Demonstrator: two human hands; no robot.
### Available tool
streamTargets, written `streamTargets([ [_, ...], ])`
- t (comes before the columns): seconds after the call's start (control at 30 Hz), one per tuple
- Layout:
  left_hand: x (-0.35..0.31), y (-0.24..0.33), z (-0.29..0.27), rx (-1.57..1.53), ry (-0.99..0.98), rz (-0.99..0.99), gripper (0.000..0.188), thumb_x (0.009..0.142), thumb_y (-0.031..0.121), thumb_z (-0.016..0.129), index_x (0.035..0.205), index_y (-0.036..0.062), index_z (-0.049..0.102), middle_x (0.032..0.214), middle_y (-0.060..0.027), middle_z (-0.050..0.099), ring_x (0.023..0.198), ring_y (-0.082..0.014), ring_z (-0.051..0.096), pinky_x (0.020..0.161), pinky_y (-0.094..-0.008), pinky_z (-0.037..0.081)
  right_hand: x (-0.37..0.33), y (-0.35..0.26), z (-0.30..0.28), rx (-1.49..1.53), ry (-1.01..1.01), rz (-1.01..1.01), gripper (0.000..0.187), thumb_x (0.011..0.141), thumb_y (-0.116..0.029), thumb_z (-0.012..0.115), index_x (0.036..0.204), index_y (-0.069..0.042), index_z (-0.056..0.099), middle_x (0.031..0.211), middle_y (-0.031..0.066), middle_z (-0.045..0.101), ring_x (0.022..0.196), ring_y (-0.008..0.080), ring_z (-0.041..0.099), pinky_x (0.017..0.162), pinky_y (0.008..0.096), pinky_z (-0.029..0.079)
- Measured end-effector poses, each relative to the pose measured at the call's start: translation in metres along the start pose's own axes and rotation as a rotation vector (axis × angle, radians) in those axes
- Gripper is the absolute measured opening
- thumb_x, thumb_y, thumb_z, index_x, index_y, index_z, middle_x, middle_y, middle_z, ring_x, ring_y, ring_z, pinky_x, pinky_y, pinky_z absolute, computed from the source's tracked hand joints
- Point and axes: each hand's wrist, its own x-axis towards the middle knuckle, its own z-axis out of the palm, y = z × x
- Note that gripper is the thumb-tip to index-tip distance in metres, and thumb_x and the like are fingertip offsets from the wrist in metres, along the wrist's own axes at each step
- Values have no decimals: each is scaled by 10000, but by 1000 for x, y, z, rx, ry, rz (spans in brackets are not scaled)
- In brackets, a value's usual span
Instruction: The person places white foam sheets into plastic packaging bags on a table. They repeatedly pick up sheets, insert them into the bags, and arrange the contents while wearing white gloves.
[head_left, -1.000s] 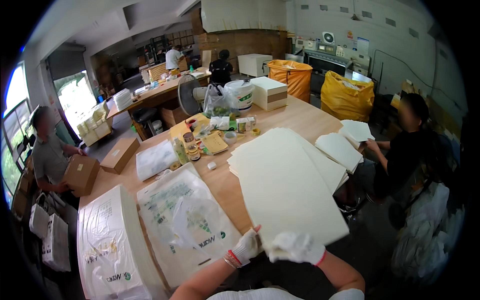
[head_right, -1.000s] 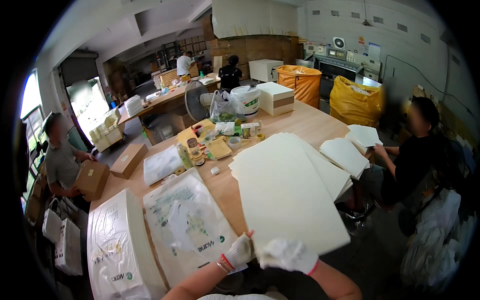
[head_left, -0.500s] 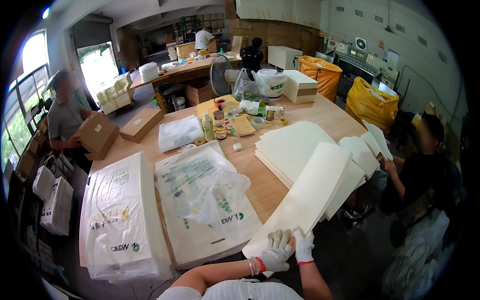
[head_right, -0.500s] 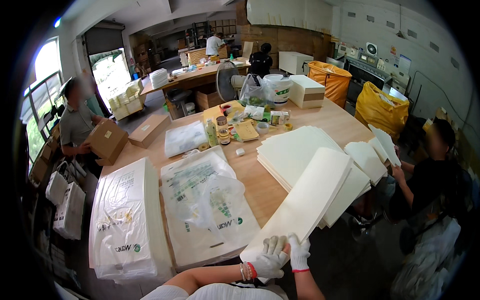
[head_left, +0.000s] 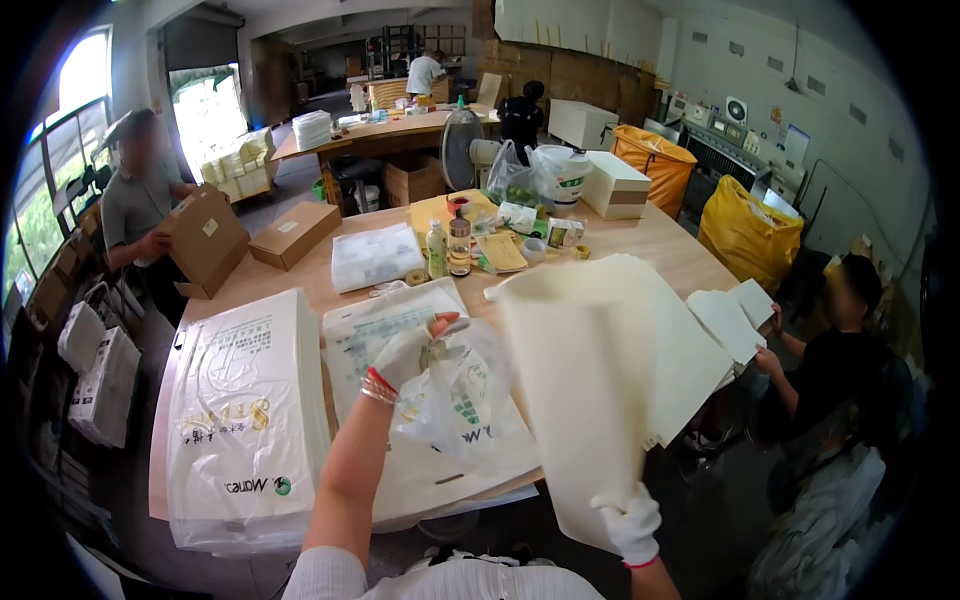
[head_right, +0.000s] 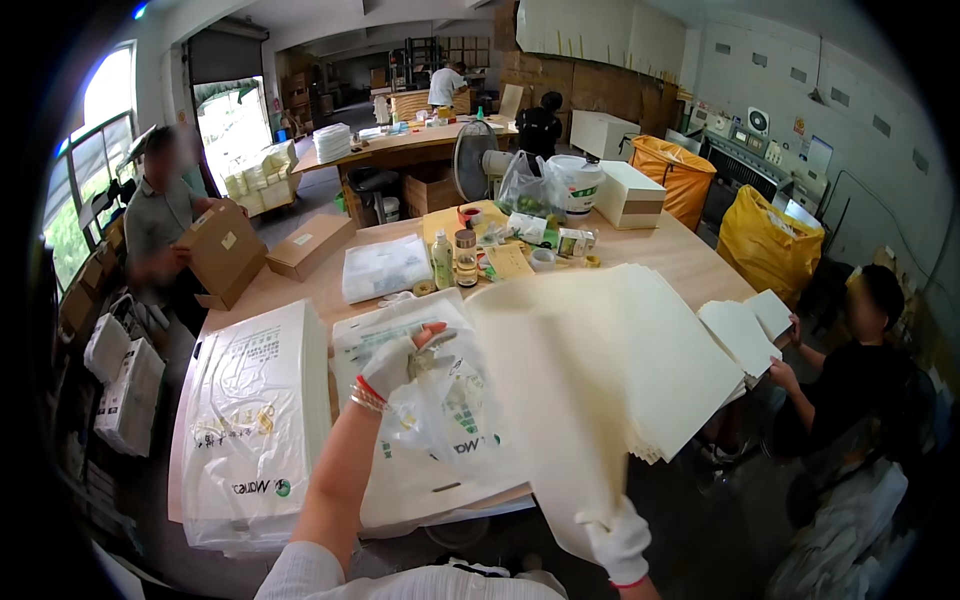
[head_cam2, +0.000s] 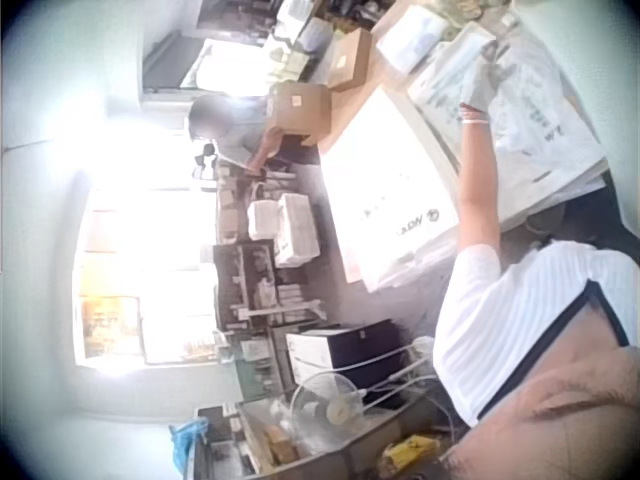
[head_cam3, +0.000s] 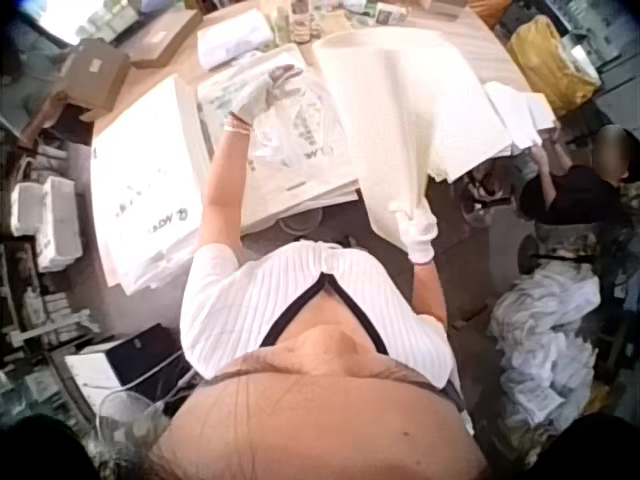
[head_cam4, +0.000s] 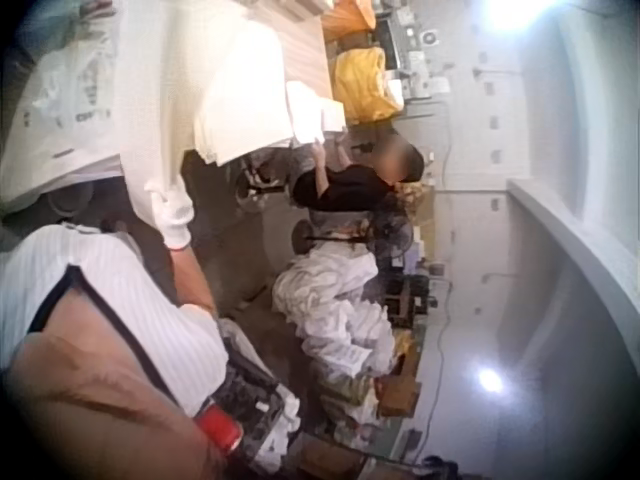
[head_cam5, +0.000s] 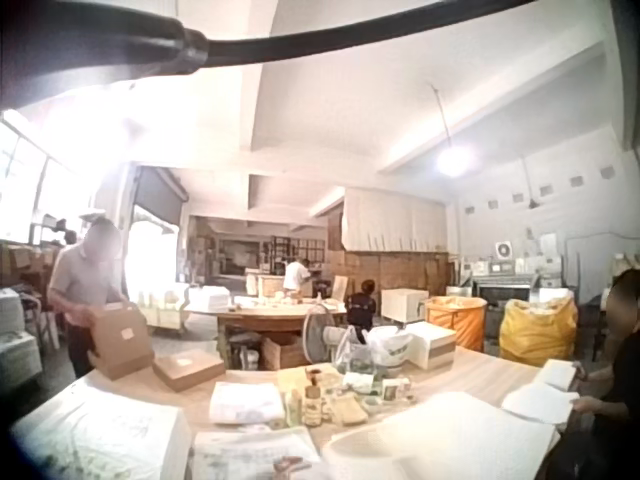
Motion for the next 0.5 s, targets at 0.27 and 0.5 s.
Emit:
streamTargets([
  [0.27,17,-25,7,624,-109,180,380,855,221,580,1181,29,547,963,-28,650,834,-78,566,687,-259,474,54,-8,84,-303,-815,81,249,782,-324,565,866,-95,616,911,156,635,727,328,635,603,467,503],
  [0.5,-38,-93,107,1492,5,326,388,764,202,579,1123,77,500,850,-121,635,760,-332,622,623,-446,488,132,11,154,-87,-703,397,498,805,-350,571,1190,-52,465,1099,188,562,933,357,590,789,426,477],
])
